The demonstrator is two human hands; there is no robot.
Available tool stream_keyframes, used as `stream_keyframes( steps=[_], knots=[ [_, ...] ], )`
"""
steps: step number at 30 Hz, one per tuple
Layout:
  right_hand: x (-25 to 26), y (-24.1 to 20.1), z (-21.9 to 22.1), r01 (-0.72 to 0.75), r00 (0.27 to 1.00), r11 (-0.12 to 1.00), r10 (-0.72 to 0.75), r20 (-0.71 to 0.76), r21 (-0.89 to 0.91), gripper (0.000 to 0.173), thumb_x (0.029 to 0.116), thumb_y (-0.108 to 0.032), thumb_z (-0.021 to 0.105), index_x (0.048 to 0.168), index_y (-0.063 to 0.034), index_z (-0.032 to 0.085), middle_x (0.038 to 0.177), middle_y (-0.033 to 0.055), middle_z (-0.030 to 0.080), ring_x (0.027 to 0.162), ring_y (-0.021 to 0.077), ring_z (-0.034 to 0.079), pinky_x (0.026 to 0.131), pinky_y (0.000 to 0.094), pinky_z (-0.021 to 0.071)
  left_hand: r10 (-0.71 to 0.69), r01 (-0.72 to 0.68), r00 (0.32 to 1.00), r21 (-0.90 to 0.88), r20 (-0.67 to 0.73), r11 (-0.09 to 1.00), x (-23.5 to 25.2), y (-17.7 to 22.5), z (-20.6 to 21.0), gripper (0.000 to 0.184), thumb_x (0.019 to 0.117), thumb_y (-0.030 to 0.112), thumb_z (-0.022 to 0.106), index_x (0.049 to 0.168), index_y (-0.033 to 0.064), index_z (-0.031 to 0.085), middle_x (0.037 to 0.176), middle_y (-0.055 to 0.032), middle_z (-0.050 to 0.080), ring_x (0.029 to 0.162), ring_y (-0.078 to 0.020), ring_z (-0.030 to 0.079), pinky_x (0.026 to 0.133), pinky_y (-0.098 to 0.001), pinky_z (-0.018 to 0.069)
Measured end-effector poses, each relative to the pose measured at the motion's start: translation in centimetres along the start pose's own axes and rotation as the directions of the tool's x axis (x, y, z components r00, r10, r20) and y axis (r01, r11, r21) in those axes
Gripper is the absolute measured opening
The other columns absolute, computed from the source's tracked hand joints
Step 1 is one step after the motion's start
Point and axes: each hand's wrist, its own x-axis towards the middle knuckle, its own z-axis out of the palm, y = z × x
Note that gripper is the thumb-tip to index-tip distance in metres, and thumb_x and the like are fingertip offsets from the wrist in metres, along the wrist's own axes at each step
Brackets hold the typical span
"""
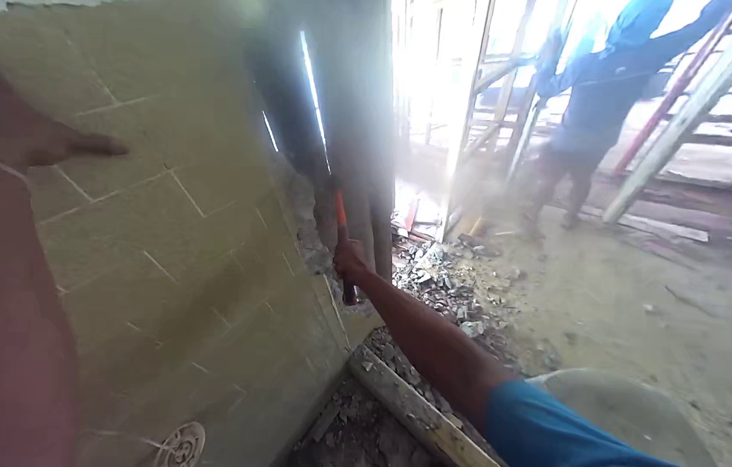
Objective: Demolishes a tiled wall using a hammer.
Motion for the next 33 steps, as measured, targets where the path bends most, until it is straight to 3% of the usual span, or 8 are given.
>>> stream_keyframes(
  steps=[5,11,16,18,21,23,27,33],
  knots=[
    [-2.9,4.7,-4.9,0.016,1.0,0.987,-0.012,0.024,-0.157,0.08,0.0968,-0.081,0.031,0.086,-0.0088,0.065,0.061,0.0052,0.054,0.046,0.0184,0.051,0.045,0.0377,0.0473,-0.101,0.101,0.988,0.007,0.119,0.995,4.6,-4.1,5.0,0.146,0.0453,0.07,0.09,0.157,-0.0002,0.027,0.148,-0.0338,0.046,0.138,-0.0461,0.047,0.109,-0.0684,0.04],
    [-8.8,-4.0,-4.3,0.342,0.916,0.939,-0.323,0.239,-0.043,0.069,0.1061,-0.065,0.031,0.08,-0.0084,0.061,0.058,0.0006,0.053,0.046,0.0117,0.047,0.045,0.0296,0.0428,-0.109,0.112,0.993,0.087,-0.034,0.99,-8.6,9.1,-6.8,0.163,0.0491,0.051,0.1,0.165,0.017,-0.011,0.169,-0.0293,-0.005,0.153,-0.0543,0.012,0.11,-0.0836,0.0194],
    [-14.7,-17.4,-4.6,0.877,0.388,0.408,-0.913,0.127,0.253,0.061,0.106,-0.063,0.034,0.086,-0.0113,0.06,0.064,-0.0044,0.056,0.051,0.0064,0.052,0.048,0.0254,0.0492,-0.106,0.11,0.993,0.086,-0.05,0.99,-9.5,9.9,-7.3,0.161,0.0517,0.052,0.098,0.164,0.0171,-0.012,0.168,-0.0276,-0.016,0.155,-0.0526,-0.005,0.109,-0.0884,0.0061],
    [-15.8,-21.3,-3.9,0.91,0.098,0.069,-0.994,-0.049,0.409,0.063,0.1024,-0.07,0.036,0.087,-0.0122,0.055,0.063,-0.0029,0.055,0.05,0.0088,0.053,0.045,0.0286,0.0488,-0.107,0.112,0.993,0.1,-0.051,0.989,-9.3,9.8,-7.2,0.159,0.0532,0.051,0.099,0.165,0.0155,-0.009,0.168,-0.0271,-0.015,0.155,-0.0513,-0.005,0.11,-0.0869,0.0049],
    [-14.7,-21.8,-2.0,0.818,-0.052,-0.19,-0.965,-0.258,0.543,0.059,0.0962,-0.076,0.044,0.085,-0.0193,0.056,0.063,-0.0048,0.056,0.049,0.0066,0.054,0.042,0.0255,0.0489,-0.133,0.143,0.988,0.143,-0.077,0.979,-9.7,10.6,-7.5,0.161,0.0511,0.053,0.098,0.165,0.0137,-0.01,0.167,-0.0278,-0.019,0.155,-0.0495,-0.011,0.11,-0.0862,-0.0006],
    [-9.4,-16.3,-0.8,0.907,0.104,0.022,-0.979,-0.173,0.421,0.065,0.0935,-0.08,0.044,0.087,-0.0177,0.061,0.063,-0.0055,0.057,0.052,0.0065,0.055,0.047,0.0261,0.049,-0.161,0.177,0.982,0.178,-0.101,0.968,-9.8,10.9,-7.7,0.163,0.0488,0.055,0.098,0.165,0.0157,-0.01,0.166,-0.0246,-0.026,0.154,-0.0488,-0.02,0.107,-0.0884,-0.0061],
    [-1.4,-4.5,-0.6,0.384,0.922,0.854,-0.372,0.104,-0.351,0.079,0.1024,-0.073,0.026,0.103,-0.005,0.066,0.075,0.0169,0.062,0.061,0.0301,0.061,0.058,0.0523,0.0534,-0.193,0.214,0.974,0.205,-0.118,0.955,-9.9,11.1,-7.6,0.164,0.0463,0.056,0.097,0.165,0.0219,-0.011,0.165,-0.0178,-0.034,0.152,-0.0464,-0.027,0.104,-0.0903,-0.0074],
    [0.8,4.4,-7.7,-0.049,0.991,0.918,-0.005,-0.135,-0.394,0.074,0.1049,-0.068,0.029,0.097,-0.0052,0.066,0.074,0.0102,0.062,0.063,0.0241,0.062,0.062,0.0468,0.0549,-0.18,0.238,0.955,0.25,-0.236,0.938,-8.8,10.1,-6.8,0.177,0.0314,0.066,0.095,0.164,0.0284,-0.015,0.166,-0.0146,-0.033,0.152,-0.047,-0.025,0.1,-0.0927,-0.0062]
  ],
)
